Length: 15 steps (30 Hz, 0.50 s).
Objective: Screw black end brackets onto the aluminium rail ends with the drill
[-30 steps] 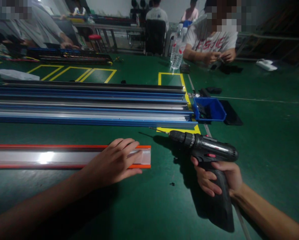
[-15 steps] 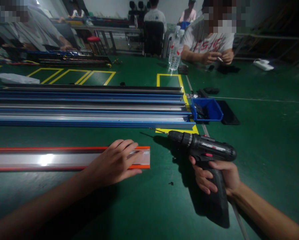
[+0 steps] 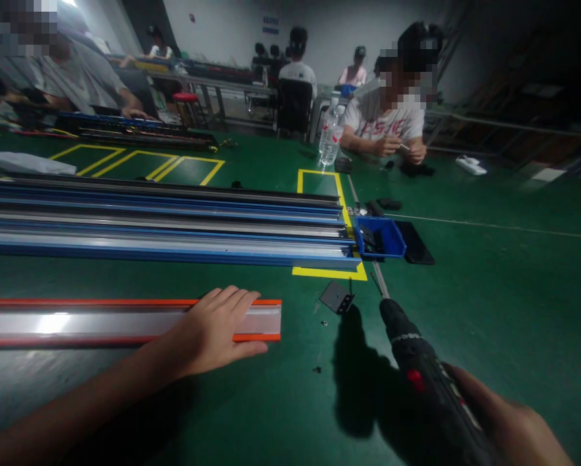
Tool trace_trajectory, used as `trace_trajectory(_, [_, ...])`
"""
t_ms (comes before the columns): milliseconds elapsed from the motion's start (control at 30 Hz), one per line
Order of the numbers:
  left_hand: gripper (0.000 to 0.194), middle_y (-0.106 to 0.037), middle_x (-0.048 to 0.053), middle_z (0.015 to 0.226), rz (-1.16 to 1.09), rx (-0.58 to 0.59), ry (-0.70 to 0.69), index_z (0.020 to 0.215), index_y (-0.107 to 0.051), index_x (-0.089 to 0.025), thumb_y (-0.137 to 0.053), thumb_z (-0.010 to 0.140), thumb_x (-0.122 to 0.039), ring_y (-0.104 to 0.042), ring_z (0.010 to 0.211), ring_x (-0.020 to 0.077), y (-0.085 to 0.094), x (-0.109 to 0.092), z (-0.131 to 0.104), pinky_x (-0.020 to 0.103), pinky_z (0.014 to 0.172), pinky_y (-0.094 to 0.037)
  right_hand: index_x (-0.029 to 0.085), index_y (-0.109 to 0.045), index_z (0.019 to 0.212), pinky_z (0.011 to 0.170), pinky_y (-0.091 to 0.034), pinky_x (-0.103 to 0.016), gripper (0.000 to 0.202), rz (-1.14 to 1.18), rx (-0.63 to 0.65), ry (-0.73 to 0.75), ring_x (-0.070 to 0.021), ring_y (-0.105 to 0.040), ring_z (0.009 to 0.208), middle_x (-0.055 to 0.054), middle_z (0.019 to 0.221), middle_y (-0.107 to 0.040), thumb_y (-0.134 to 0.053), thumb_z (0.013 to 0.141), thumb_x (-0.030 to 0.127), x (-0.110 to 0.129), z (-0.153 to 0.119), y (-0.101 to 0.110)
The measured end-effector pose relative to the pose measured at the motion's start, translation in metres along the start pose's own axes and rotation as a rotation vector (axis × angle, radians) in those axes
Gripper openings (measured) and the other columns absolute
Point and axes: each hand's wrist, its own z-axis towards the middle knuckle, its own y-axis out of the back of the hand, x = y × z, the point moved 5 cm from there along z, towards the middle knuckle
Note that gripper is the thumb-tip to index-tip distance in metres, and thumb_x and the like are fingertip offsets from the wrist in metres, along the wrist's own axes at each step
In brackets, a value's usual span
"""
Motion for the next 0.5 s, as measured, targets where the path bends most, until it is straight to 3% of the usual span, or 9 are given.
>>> trace_trajectory(100, [0.081,-0.071,0.02,0.127,0.025,0.057,0.066,0.134,-0.064,-0.01,-0.045,0.093,-0.077,-0.068,0.114,0.0344,-0.006,0.003,0.001,0.05,0.097,-0.053,0.034,-0.061,0.132,0.047,-0.053,-0.035,0.055,-0.31,-0.008,0.021,-0.0302,-0.073,0.056,-0.004,0.074,-0.077,-0.071,0.078,0.035,0.008,0.001,-0.004])
trace_trajectory(267, [0.088,-0.067,0.023,0.136,0.011,0.194,0.159,0.141,-0.061,-0.01,-0.044,0.091,-0.08,-0.064,0.125,0.038,-0.012,0.007,0.002,0.056,0.106,-0.049,0.022,-0.063,0.129,0.053,-0.047,-0.031,0.056,-0.65,0.037,0.14,-0.027,-0.075,0.063,-0.01,0.087,-0.079,-0.055,0.074,0.011,0.032,0.036,-0.011])
trace_trajectory(400, [0.09,-0.06,0.025,0.145,0.01,0.273,0.192,0.146,-0.057,-0.008,-0.044,0.092,-0.078,-0.057,0.135,0.0411,-0.016,0.008,0.003,0.06,0.112,-0.045,0.017,-0.067,0.122,0.059,-0.048,-0.029,0.055,-0.671,0.179,0.14,-0.0259,-0.076,0.073,-0.011,0.093,-0.078,-0.056,0.07,0.003,0.047,0.057,-0.017])
trace_trajectory(500, [0.09,-0.06,0.024,0.145,0.003,0.272,0.205,0.147,-0.057,-0.008,-0.046,0.091,-0.078,-0.056,0.137,0.0413,-0.018,0.009,0.003,0.06,0.115,-0.043,0.022,-0.073,0.114,0.066,-0.053,-0.028,0.044,-0.519,0.244,0.149,-0.0224,-0.075,0.079,-0.009,0.098,-0.078,-0.065,0.073,0.008,0.054,0.058,-0.002])
